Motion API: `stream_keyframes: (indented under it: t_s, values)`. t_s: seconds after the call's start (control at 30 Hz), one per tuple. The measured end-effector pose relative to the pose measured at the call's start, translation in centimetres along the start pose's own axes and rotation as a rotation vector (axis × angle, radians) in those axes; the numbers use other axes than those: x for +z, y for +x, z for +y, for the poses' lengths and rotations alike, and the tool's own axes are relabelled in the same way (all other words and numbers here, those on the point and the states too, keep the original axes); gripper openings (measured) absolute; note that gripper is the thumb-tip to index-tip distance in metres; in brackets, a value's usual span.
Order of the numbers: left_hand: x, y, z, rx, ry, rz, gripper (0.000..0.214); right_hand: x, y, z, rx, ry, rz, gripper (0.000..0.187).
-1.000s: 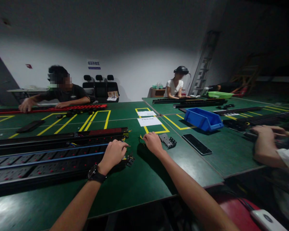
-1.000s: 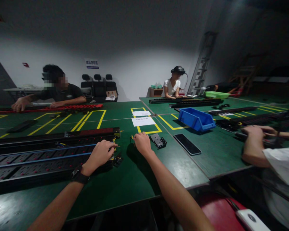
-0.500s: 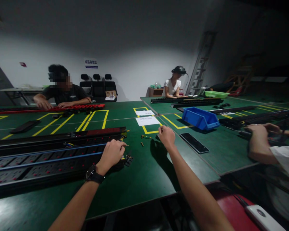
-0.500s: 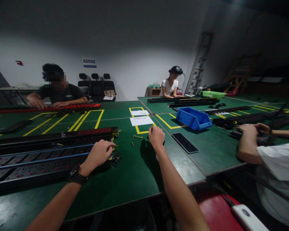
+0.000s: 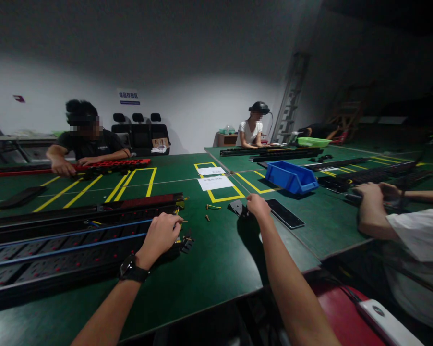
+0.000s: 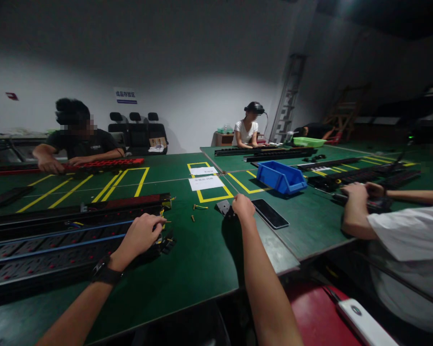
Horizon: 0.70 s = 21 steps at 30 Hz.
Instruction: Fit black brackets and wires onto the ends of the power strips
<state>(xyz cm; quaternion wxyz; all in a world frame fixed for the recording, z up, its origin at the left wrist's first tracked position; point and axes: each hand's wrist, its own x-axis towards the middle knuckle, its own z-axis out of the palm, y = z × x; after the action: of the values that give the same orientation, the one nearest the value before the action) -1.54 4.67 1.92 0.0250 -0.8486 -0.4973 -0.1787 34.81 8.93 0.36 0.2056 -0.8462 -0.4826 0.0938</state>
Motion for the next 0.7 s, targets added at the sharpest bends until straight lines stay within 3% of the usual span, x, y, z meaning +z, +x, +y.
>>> stream_keyframes:
  t_s: [0.27, 0.47, 0.7]
  values:
    - [0.0, 0.0, 0.1, -0.019, 0.009, -0.008, 0.033, -0.8, 0.0, 1.0, 0.019, -0.018, -0.153, 0.026]
    - [-0.5, -0.1, 0.5, -0.026, 0.007, -0.021, 0.034, -0.8, -0.2, 0.7, 0.043, 0.003, -0.015, 0.029]
    - [-0.3, -0.1, 0.4, -0.011, 0.006, 0.001, 0.033, -0.2, 0.7, 1.7, 0.126, 0.038, 0.043, 0.034]
